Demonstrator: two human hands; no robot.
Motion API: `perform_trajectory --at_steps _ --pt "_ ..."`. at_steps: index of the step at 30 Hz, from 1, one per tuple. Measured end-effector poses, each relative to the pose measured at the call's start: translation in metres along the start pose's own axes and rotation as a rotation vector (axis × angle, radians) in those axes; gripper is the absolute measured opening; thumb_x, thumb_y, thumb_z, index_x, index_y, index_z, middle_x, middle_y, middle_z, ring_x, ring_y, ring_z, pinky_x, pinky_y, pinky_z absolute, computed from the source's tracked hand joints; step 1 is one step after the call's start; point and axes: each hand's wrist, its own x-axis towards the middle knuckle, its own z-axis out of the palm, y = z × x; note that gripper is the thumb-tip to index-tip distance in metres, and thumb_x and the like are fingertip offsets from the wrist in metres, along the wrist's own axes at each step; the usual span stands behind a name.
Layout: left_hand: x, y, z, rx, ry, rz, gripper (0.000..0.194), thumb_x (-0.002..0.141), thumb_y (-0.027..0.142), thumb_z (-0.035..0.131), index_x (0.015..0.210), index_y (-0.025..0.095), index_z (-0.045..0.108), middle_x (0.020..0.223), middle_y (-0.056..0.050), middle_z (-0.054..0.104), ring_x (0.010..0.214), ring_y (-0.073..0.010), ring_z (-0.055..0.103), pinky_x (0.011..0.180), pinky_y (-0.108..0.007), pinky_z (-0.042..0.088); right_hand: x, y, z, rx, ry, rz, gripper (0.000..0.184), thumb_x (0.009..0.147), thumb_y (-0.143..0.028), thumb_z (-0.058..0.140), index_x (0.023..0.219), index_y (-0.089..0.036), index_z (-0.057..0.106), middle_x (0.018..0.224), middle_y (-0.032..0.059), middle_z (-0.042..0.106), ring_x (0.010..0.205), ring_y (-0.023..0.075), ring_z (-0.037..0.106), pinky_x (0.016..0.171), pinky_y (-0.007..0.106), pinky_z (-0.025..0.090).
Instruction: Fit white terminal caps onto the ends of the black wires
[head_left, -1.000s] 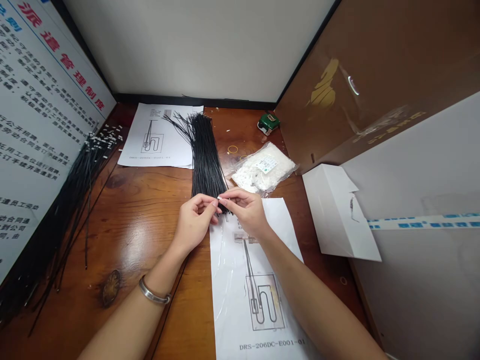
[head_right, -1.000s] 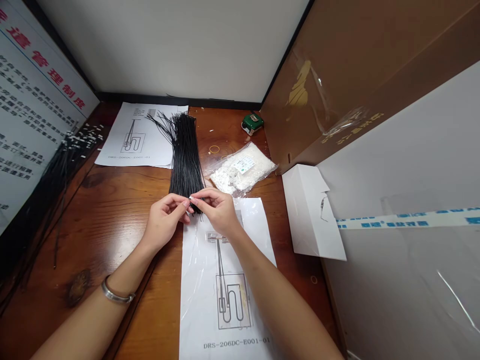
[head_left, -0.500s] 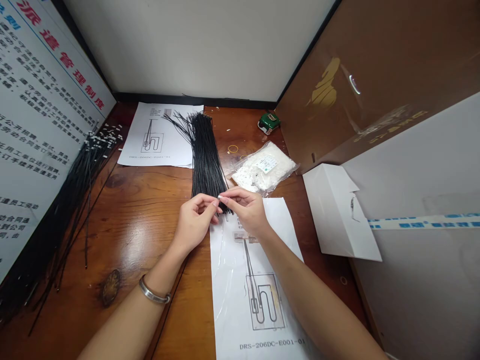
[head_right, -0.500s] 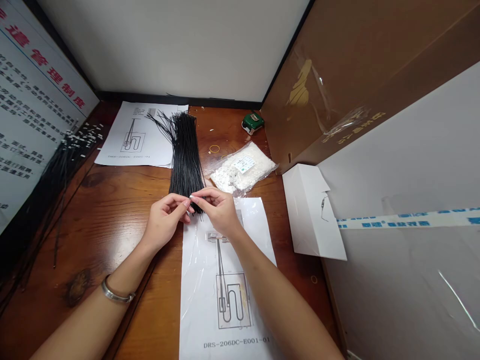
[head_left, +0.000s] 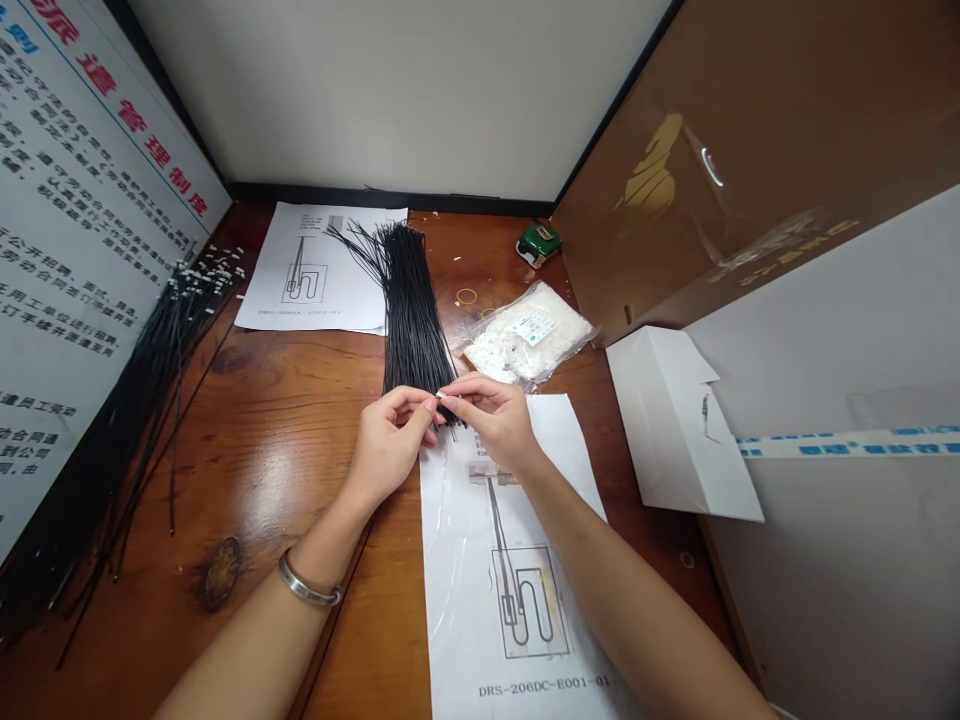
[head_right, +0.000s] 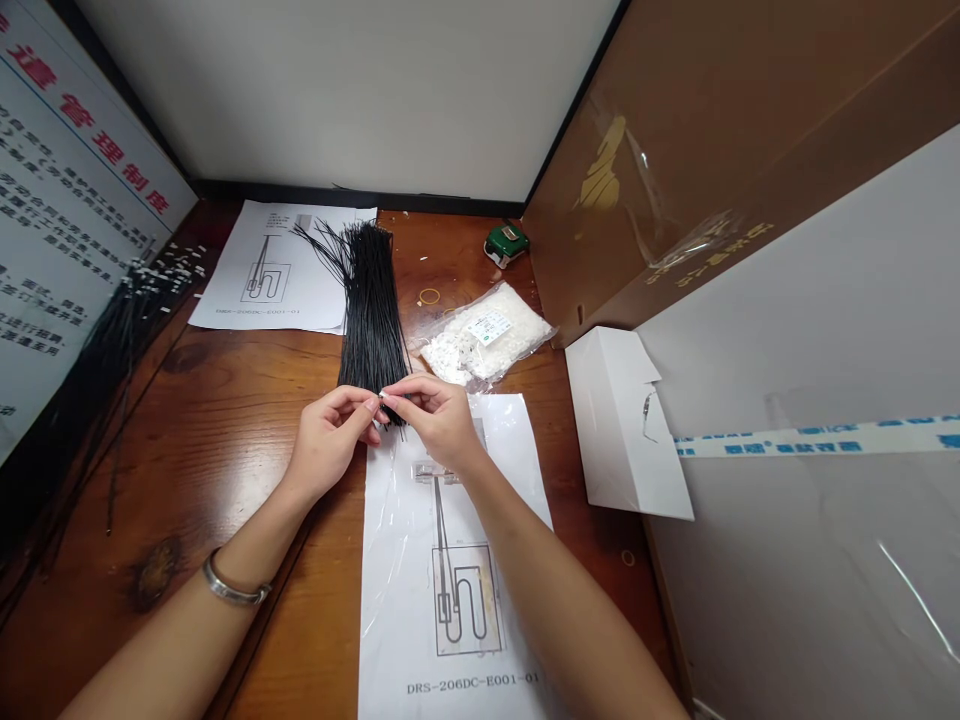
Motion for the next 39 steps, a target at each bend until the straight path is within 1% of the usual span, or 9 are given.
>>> perform_trajectory --at_steps 5,8,14,18,22,27,32,36,39 --pt "0.0006 -0.0002 0.0 0.005 -0.005 0.001 0.019 0.08 0.032 0.063 0.075 0.014 0.061 0.07 -0.002 0.065 0.051 -0.0089 0.057 0.052 -0.022 0.047 0.0014 0.0007 0.0 -0.012 0.001 -0.074 0.003 0.071 -0.024 0.076 0.074 -0.024 0.075 0.073 0.001 0.066 0.068 0.013 0.06 0.056 0.027 0.047" --pt "0.0005 -0.0003 0.0003 -0.003 -0.001 0.001 0.02 0.08 0.033 0.064 0.074 0.014 0.061 0.07 -0.002 0.065 0.05 -0.009 0.057 0.051 -0.022 0.047 0.0019 -0.0001 0.0005 -0.035 0.001 -0.087 0.002 0.071 -0.025 0.076 0.073 -0.025 0.075 0.072 0.0012 0.066 0.066 0.0127 0.058 0.054 0.027 0.045" --pt "0.0 0.0005 0.0004 -0.016 0.0 0.003 0.021 0.079 0.034 0.065 0.075 0.014 0.062 0.071 -0.003 0.066 0.051 -0.0096 0.057 0.051 -0.022 0.047 0.0013 -0.0014 0.0015 -0.069 0.021 -0.054 0.002 0.071 -0.027 0.076 0.072 -0.025 0.075 0.072 0.0018 0.066 0.066 0.0141 0.058 0.054 0.029 0.046" --pt "0.0001 0.0006 0.0001 -0.036 0.004 0.012 0.021 0.078 0.034 0.066 0.075 0.014 0.063 0.071 -0.003 0.066 0.051 -0.0094 0.057 0.052 -0.022 0.047 0.0003 -0.0025 0.0022 -0.075 0.015 -0.057 0.004 0.071 -0.029 0.076 0.073 -0.024 0.075 0.073 0.0024 0.065 0.068 0.0149 0.059 0.056 0.03 0.048" --pt "0.0004 -0.0003 0.0006 -0.049 0.007 0.011 0.02 0.078 0.034 0.067 0.078 0.014 0.064 0.072 -0.002 0.066 0.051 -0.0093 0.057 0.052 -0.022 0.047 -0.0005 -0.0032 0.0031 -0.04 -0.002 -0.058 0.004 0.073 -0.027 0.075 0.075 -0.025 0.074 0.077 0.0021 0.064 0.066 0.0137 0.06 0.055 0.029 0.049" --pt "0.0011 0.0012 0.0016 -0.047 -0.001 -0.004 0.021 0.077 0.034 0.067 0.08 0.014 0.065 0.071 -0.002 0.066 0.051 -0.0092 0.057 0.052 -0.022 0.048 -0.0006 -0.0021 0.0029 -0.024 0.032 -0.03 0.003 0.073 -0.026 0.074 0.075 -0.023 0.073 0.079 0.0016 0.064 0.067 0.0127 0.06 0.057 0.029 0.052" --pt "0.0015 0.0004 0.0009 -0.062 -0.009 -0.025 0.022 0.077 0.035 0.067 0.082 0.014 0.063 0.072 -0.003 0.068 0.051 -0.0104 0.059 0.052 -0.023 0.049 -0.0012 -0.0013 0.003 -0.02 0.035 0.026 0.009 0.072 -0.029 0.075 0.074 -0.021 0.072 0.079 0.0021 0.065 0.06 0.0113 0.06 0.052 0.027 0.051" --pt "0.0018 -0.0017 0.0011 -0.104 0.011 -0.058 0.024 0.074 0.035 0.07 0.081 0.015 0.058 0.071 -0.004 0.07 0.05 -0.0114 0.061 0.049 -0.022 0.048 -0.0013 -0.003 0.0032 0.03 0.013 0.049 0.009 0.072 -0.028 0.075 0.073 -0.02 0.071 0.077 0.0018 0.065 0.06 0.0122 0.063 0.051 0.026 0.052" --pt "0.002 -0.0015 0.0021 -0.101 0.03 -0.059 0.025 0.073 0.036 0.071 0.078 0.015 0.059 0.07 -0.004 0.071 0.049 -0.0114 0.061 0.049 -0.022 0.048 -0.0006 -0.0042 0.0028 0.032 0.006 0.058 0.012 0.071 -0.031 0.075 0.072 -0.02 0.071 0.073 0.0021 0.066 0.059 0.0126 0.063 0.05 0.026 0.052"
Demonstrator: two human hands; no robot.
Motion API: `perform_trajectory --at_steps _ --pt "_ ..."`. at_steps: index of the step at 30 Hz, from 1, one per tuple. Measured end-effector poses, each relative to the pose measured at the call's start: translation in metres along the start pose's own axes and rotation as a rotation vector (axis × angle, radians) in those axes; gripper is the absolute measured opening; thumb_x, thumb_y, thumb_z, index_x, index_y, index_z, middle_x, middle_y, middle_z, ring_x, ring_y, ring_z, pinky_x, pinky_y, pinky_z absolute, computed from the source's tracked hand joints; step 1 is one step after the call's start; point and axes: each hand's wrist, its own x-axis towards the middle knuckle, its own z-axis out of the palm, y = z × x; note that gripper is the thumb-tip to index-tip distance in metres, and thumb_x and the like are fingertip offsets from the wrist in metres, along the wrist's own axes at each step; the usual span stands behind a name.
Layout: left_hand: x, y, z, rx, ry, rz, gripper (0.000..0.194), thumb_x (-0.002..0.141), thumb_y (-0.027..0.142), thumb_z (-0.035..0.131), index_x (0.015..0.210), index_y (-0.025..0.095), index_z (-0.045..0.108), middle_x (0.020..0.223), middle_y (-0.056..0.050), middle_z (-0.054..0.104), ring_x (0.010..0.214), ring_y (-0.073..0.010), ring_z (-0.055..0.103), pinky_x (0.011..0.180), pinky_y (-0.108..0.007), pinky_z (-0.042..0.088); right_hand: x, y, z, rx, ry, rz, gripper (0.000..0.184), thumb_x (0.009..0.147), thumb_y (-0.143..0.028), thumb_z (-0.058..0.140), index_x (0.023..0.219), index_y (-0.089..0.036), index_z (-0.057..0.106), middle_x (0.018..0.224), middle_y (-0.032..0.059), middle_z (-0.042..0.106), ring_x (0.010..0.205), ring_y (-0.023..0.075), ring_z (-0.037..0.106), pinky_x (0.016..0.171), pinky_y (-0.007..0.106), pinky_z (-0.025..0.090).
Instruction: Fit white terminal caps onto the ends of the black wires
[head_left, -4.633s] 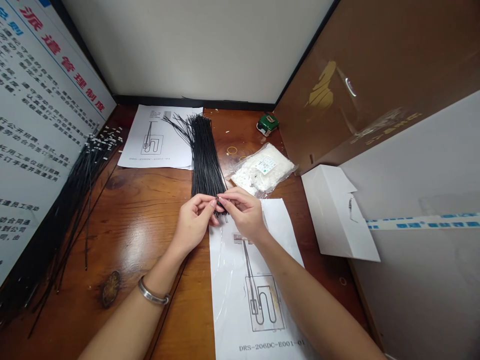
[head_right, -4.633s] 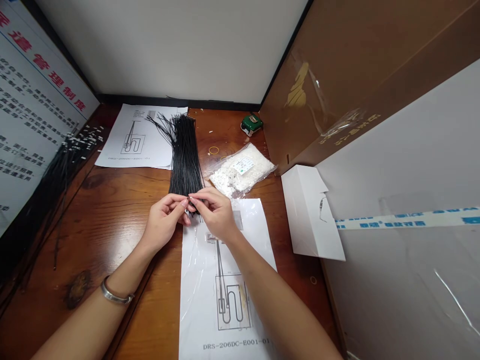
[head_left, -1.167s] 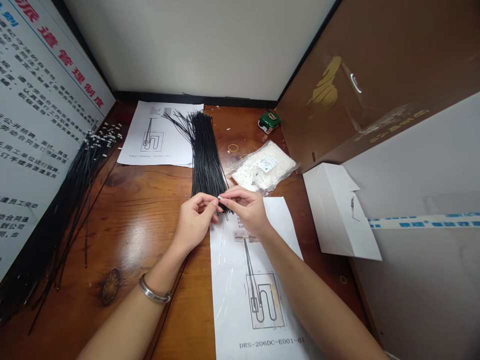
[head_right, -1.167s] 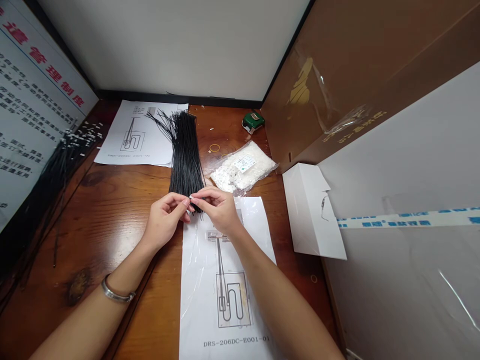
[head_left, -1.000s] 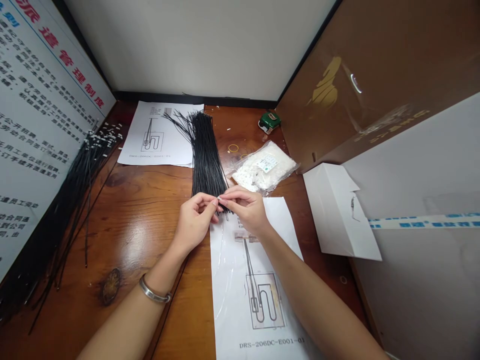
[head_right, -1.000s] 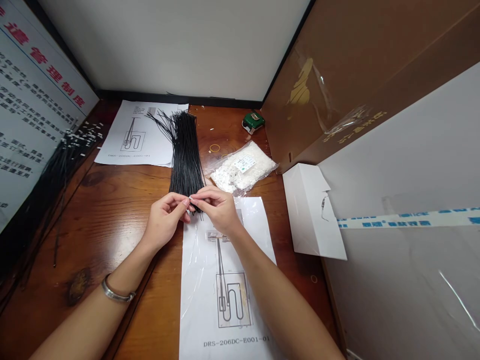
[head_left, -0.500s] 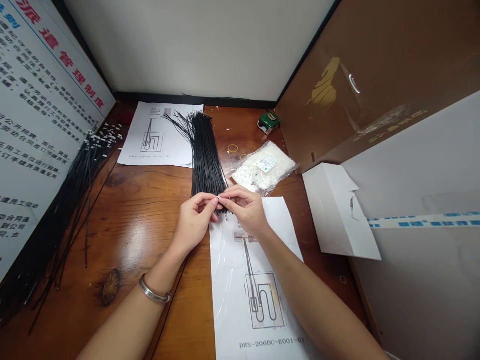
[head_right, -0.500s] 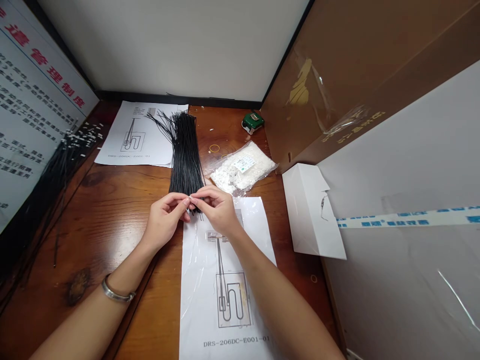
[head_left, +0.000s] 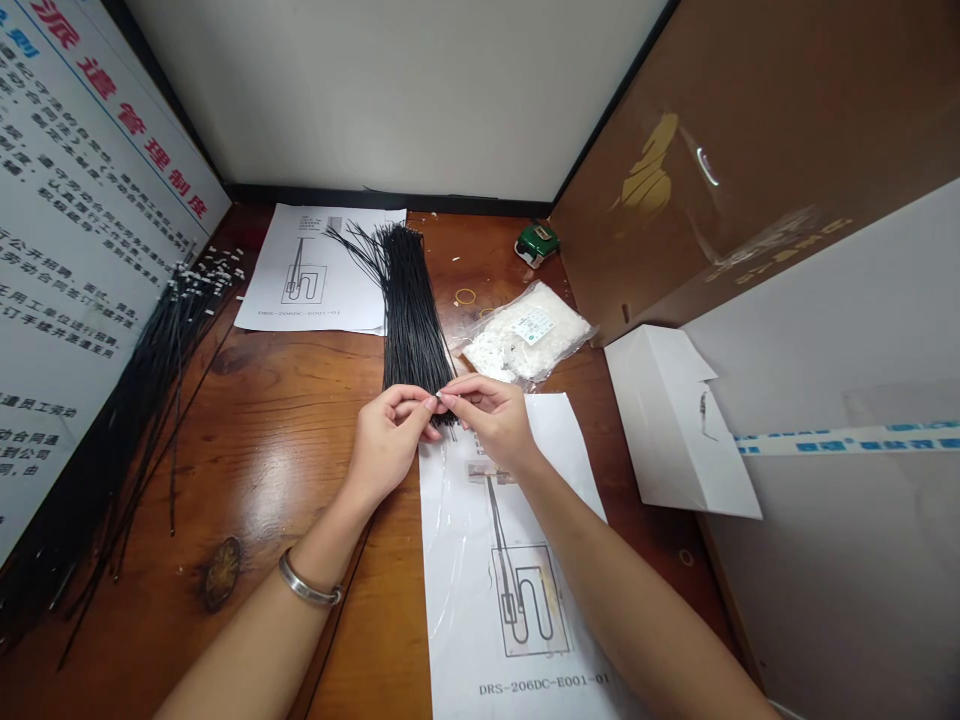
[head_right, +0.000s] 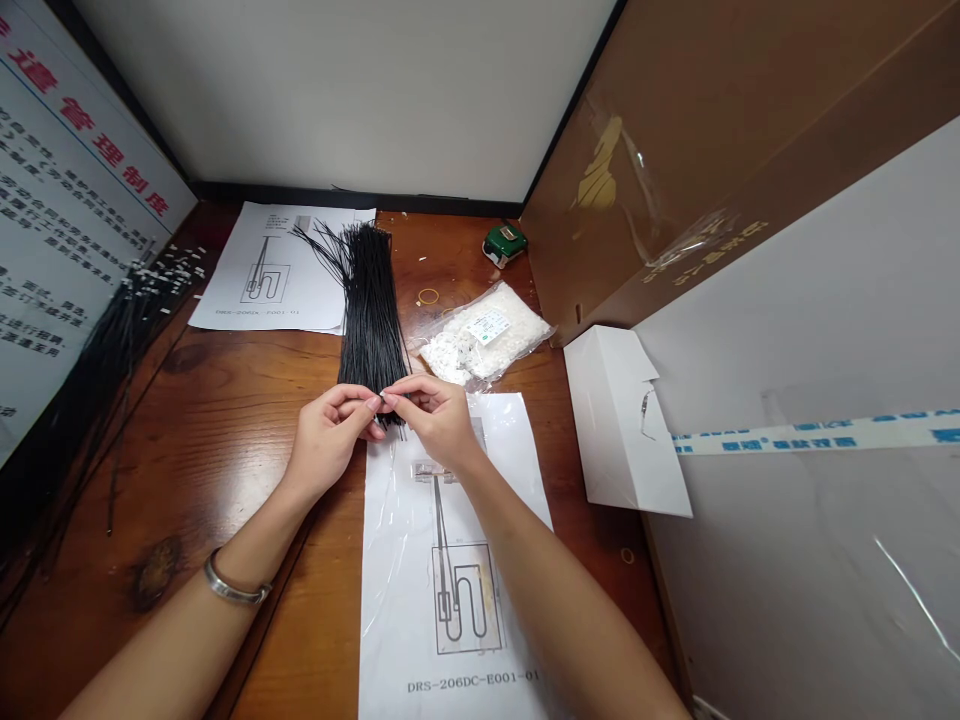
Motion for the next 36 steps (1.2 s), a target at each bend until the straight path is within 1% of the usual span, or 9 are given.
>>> perform_trajectory --at_steps 3,6,10,16,21,31,36 --pt "-0.0002 0.0012 0.0013 0.01 0.014 -0.007 0.025 0.072 0.037 0.071 0.077 0.014 0.061 0.067 -0.003 0.07 0.049 -0.0113 0.06 0.049 -0.022 0.049 0.0003 -0.0001 -0.0001 -0.01 0.006 0.006 0.014 0.07 -0.033 0.075 0.072 -0.02 0.07 0.071 0.0022 0.067 0.058 0.0127 0.062 0.05 0.026 0.052" --pt "-0.0006 0.0021 0.0021 0.004 0.023 -0.02 0.026 0.071 0.037 0.072 0.077 0.014 0.062 0.069 -0.003 0.07 0.05 -0.0111 0.061 0.05 -0.023 0.05 -0.0003 0.0002 0.0002 -0.023 0.021 0.013 0.013 0.071 -0.031 0.074 0.073 -0.019 0.069 0.071 0.0021 0.068 0.059 0.0126 0.063 0.051 0.026 0.052" --pt "-0.0007 0.0014 0.0022 0.013 0.017 -0.025 0.026 0.073 0.037 0.071 0.078 0.013 0.062 0.069 -0.003 0.069 0.053 -0.0112 0.061 0.051 -0.022 0.051 -0.0016 -0.001 0.0008 -0.047 0.025 0.018 0.012 0.073 -0.03 0.073 0.073 -0.018 0.068 0.07 0.0021 0.069 0.058 0.0124 0.064 0.051 0.025 0.051" --pt "-0.0011 -0.0014 0.0017 0.012 0.017 -0.039 0.026 0.073 0.037 0.071 0.078 0.013 0.062 0.071 -0.004 0.07 0.052 -0.0113 0.062 0.05 -0.022 0.051 -0.0014 -0.0008 0.0006 -0.054 0.034 0.025 0.019 0.07 -0.035 0.076 0.07 -0.018 0.067 0.067 0.002 0.069 0.063 0.0151 0.067 0.059 0.029 0.055" --pt "-0.0007 -0.0039 0.0007 0.02 0.015 -0.034 0.024 0.074 0.035 0.07 0.079 0.013 0.062 0.073 -0.004 0.07 0.053 -0.0107 0.063 0.052 -0.021 0.052 -0.0011 0.0014 0.0011 -0.032 0.019 0.033 0.015 0.069 -0.032 0.076 0.069 -0.019 0.068 0.066 0.0012 0.069 0.062 0.0147 0.067 0.061 0.03 0.056" --pt "-0.0011 -0.0042 -0.0002 0.022 0.019 -0.014 0.023 0.076 0.035 0.069 0.079 0.014 0.061 0.067 -0.001 0.068 0.054 -0.011 0.063 0.053 -0.021 0.052 -0.0022 0.0004 0.004 -0.054 0.024 0.028 0.01 0.069 -0.027 0.076 0.069 -0.019 0.069 0.066 0.001 0.068 0.061 0.0136 0.065 0.057 0.027 0.052" --pt "-0.0005 -0.0015 0.001 0.002 0.018 -0.016 0.025 0.075 0.037 0.069 0.08 0.014 0.06 0.072 -0.003 0.07 0.053 -0.0106 0.062 0.051 -0.021 0.051 -0.0015 -0.001 0.0036 -0.049 0.047 0.035 0.011 0.071 -0.029 0.075 0.073 -0.019 0.07 0.068 0.0017 0.069 0.064 0.0143 0.066 0.062 0.029 0.054"
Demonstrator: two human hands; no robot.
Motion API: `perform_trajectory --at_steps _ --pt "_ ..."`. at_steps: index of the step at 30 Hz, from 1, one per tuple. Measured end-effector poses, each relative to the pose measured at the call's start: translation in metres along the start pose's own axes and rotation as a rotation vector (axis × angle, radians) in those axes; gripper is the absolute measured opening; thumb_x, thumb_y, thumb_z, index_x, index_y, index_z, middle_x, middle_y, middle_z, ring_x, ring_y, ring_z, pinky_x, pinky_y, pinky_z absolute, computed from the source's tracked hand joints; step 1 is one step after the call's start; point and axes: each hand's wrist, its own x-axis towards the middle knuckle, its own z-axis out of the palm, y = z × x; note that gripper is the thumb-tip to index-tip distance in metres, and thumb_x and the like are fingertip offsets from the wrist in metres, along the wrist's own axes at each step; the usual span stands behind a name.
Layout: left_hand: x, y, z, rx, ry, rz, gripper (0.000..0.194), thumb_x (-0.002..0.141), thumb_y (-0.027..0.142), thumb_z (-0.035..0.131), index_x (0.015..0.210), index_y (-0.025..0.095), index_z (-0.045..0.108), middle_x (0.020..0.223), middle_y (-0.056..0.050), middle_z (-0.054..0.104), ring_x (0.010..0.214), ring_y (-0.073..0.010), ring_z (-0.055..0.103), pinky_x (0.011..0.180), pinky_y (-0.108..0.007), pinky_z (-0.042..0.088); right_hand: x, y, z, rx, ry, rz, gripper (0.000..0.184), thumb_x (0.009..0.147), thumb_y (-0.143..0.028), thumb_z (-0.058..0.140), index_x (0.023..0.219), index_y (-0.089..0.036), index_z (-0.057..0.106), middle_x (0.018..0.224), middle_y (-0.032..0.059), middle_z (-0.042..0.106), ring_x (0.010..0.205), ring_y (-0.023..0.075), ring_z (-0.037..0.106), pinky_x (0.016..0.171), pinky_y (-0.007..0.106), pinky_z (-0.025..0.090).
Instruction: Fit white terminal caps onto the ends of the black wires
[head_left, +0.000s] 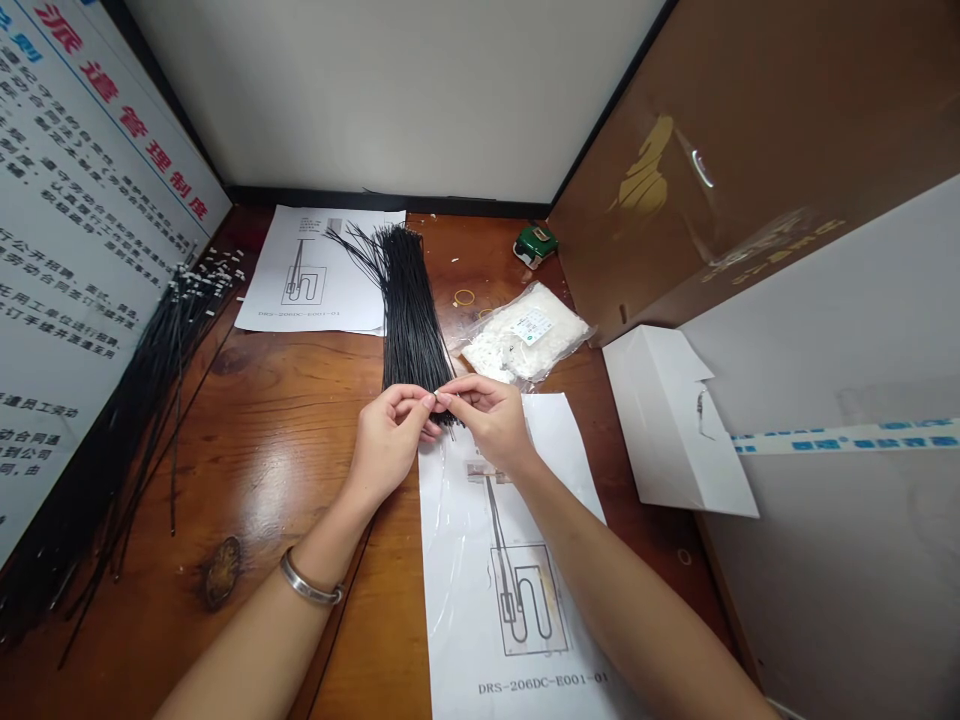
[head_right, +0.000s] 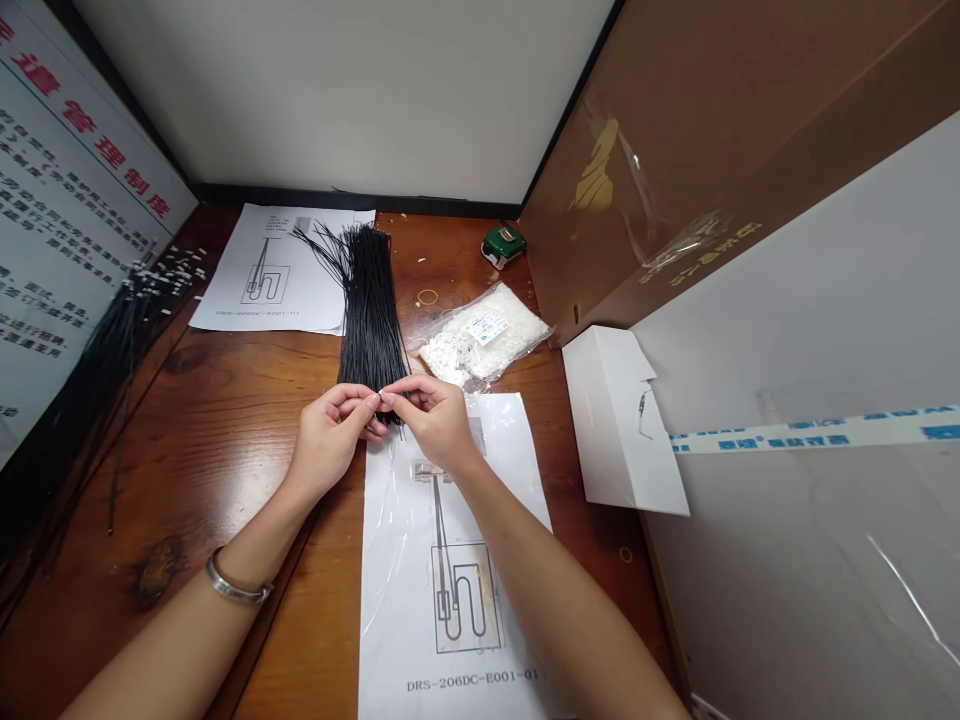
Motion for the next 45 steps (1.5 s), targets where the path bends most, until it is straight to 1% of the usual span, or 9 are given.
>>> perform_trajectory --at_steps 6,13,19,25,30,37,45 --pt "-0.0005 0.0004 0.0006 0.06 0.01 0.01 0.03 0.078 0.041 0.067 0.082 0.013 0.062 0.076 -0.006 0.072 0.053 -0.0107 0.062 0.052 -0.022 0.052 0.0007 -0.0016 -0.0001 0.034 0.018 0.025 0.012 0.07 -0.028 0.075 0.072 -0.017 0.069 0.068 0.0018 0.069 0.062 0.0137 0.066 0.06 0.026 0.054" --pt "-0.001 0.0001 -0.0006 0.081 -0.015 0.011 0.027 0.078 0.039 0.065 0.082 0.013 0.062 0.08 -0.006 0.071 0.057 -0.0109 0.062 0.054 -0.022 0.052 0.0012 -0.0002 -0.0008 0.047 0.01 0.043 0.011 0.07 -0.026 0.075 0.073 -0.017 0.069 0.067 0.0012 0.069 0.062 0.0133 0.065 0.06 0.026 0.054" --pt "-0.0017 -0.0005 -0.0012 0.075 -0.023 0.019 0.024 0.078 0.036 0.066 0.081 0.013 0.062 0.078 -0.005 0.07 0.055 -0.0101 0.061 0.052 -0.021 0.051 0.0011 -0.0005 -0.0002 0.072 -0.004 0.046 0.008 0.07 -0.024 0.075 0.071 -0.018 0.07 0.066 0.0002 0.068 0.06 0.0119 0.065 0.06 0.025 0.054" --pt "-0.001 -0.0017 -0.0013 0.075 -0.007 0.026 0.021 0.077 0.033 0.066 0.079 0.013 0.062 0.076 -0.005 0.07 0.055 -0.01 0.062 0.052 -0.02 0.05 0.0013 0.0 -0.0012 0.078 -0.024 0.032 0.009 0.07 -0.025 0.075 0.071 -0.018 0.07 0.067 0.0005 0.069 0.059 0.0122 0.065 0.059 0.026 0.054" --pt "-0.001 -0.0036 -0.0009 0.083 0.002 0.033 0.022 0.078 0.034 0.065 0.08 0.013 0.062 0.076 -0.005 0.069 0.055 -0.0103 0.062 0.052 -0.021 0.051 0.0031 0.0013 -0.0028 0.097 -0.059 0.005 0.009 0.07 -0.025 0.076 0.07 -0.018 0.07 0.068 0.0006 0.068 0.061 0.0122 0.065 0.06 0.027 0.055" --pt "-0.0012 -0.0043 -0.0017 0.095 -0.013 0.045 0.023 0.079 0.036 0.065 0.081 0.013 0.062 0.075 -0.004 0.068 0.055 -0.0106 0.062 0.05 -0.021 0.051 0.0031 0.0009 -0.0044 0.112 -0.086 0.004 0.008 0.07 -0.024 0.076 0.069 -0.018 0.07 0.069 0.0006 0.068 0.061 0.0124 0.065 0.061 0.028 0.055" --pt "-0.0009 -0.006 -0.0023 0.107 -0.029 0.052 0.02 0.08 0.034 0.064 0.079 0.013 0.062 0.074 -0.004 0.067 0.055 -0.0104 0.061 0.052 -0.021 0.051 0.0025 0.0005 -0.0046 0.104 -0.102 -0.002 0.01 0.071 -0.026 0.076 0.068 -0.018 0.069 0.071 0.0008 0.067 0.06 0.0124 0.065 0.06 0.028 0.055"
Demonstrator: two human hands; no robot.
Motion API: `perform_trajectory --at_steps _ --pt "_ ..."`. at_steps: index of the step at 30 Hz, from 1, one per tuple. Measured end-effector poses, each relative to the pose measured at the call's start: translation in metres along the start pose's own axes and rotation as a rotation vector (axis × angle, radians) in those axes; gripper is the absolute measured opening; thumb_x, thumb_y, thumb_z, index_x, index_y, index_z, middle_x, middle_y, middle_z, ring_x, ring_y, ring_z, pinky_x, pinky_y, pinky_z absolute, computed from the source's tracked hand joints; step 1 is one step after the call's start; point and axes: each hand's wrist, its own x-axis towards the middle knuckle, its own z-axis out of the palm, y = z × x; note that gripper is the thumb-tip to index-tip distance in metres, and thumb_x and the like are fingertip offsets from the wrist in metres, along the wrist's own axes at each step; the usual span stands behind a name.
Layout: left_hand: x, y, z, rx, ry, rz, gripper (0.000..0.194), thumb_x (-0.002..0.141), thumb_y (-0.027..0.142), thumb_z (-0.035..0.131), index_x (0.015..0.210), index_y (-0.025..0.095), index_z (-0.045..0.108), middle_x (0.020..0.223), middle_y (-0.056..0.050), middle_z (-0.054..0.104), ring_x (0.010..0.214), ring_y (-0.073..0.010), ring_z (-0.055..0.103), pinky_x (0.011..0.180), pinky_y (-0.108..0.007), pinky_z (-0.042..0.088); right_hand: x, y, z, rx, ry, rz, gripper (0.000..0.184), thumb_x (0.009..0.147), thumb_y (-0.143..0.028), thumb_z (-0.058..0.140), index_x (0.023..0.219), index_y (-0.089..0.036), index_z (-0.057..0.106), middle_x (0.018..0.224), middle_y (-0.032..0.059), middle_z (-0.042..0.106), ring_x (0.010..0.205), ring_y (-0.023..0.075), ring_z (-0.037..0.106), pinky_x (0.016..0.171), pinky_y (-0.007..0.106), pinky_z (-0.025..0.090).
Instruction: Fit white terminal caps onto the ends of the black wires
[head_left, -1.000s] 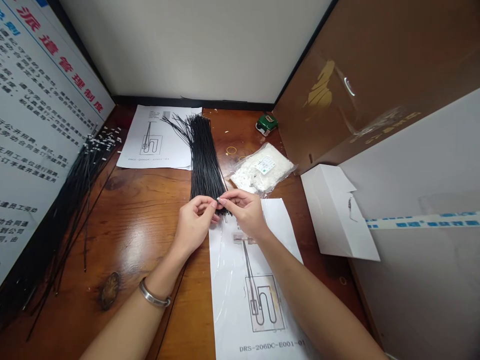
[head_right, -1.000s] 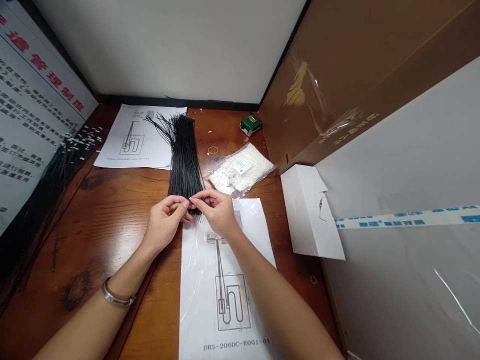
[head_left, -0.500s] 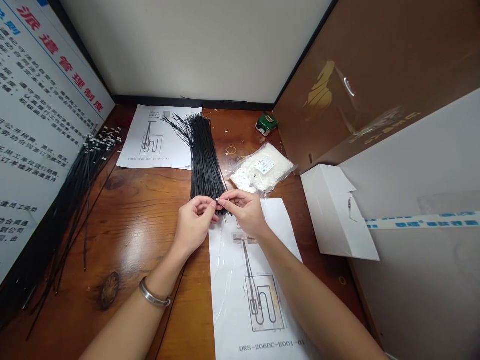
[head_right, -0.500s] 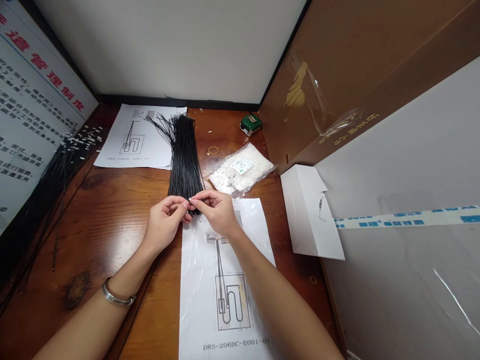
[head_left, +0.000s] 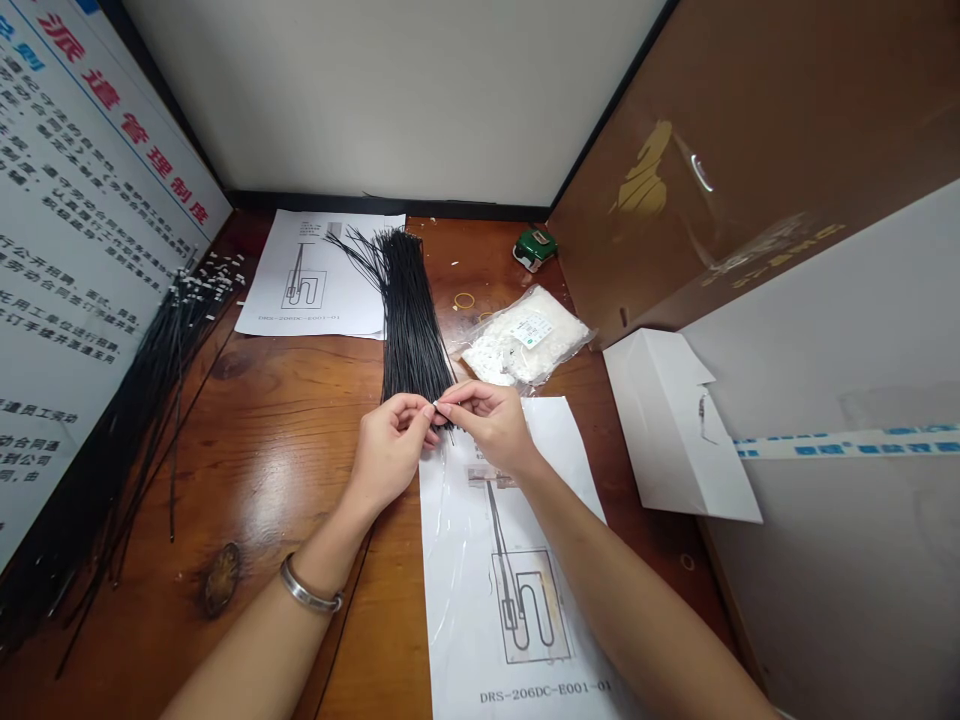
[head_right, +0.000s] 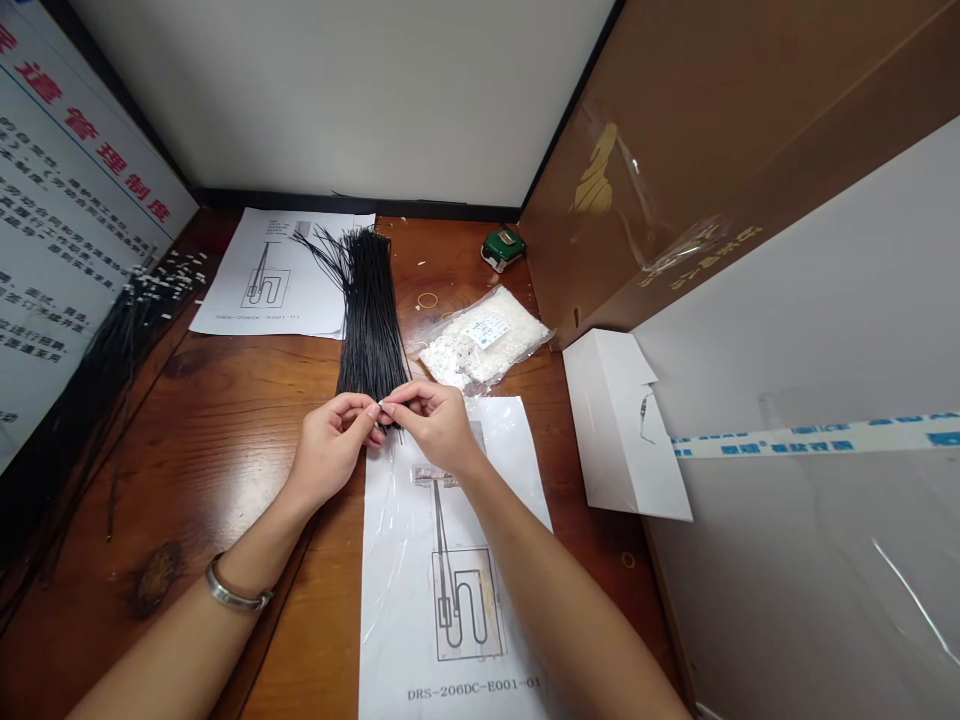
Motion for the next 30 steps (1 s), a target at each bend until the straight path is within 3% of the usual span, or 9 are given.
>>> perform_trajectory --at_steps 5,15,30 --pt "0.0001 0.0026 0.0006 -0.011 0.003 0.001 0.021 0.079 0.033 0.065 0.077 0.013 0.062 0.072 -0.004 0.067 0.055 -0.0106 0.061 0.052 -0.021 0.05 -0.0009 -0.0017 0.002 -0.019 0.001 0.007 0.013 0.07 -0.028 0.076 0.068 -0.018 0.068 0.07 0.0007 0.067 0.059 0.012 0.064 0.058 0.028 0.054" --pt "-0.0003 0.0064 0.0013 -0.043 -0.008 -0.042 0.024 0.077 0.037 0.066 0.081 0.013 0.065 0.076 -0.007 0.071 0.056 -0.0117 0.061 0.053 -0.023 0.051 -0.0002 0.0 0.002 -0.117 0.137 -0.018 0.015 0.069 -0.033 0.075 0.071 -0.019 0.069 0.071 0.0017 0.067 0.057 0.0112 0.058 0.051 0.025 0.048" --pt "-0.002 0.0046 0.0006 0.026 -0.034 0.007 0.019 0.08 0.032 0.063 0.079 0.013 0.063 0.076 -0.005 0.069 0.058 -0.0116 0.062 0.057 -0.022 0.05 0.0001 0.0015 -0.0002 -0.085 0.054 -0.053 0.016 0.071 -0.033 0.075 0.07 -0.019 0.068 0.072 0.0019 0.066 0.059 0.012 0.06 0.053 0.027 0.052"
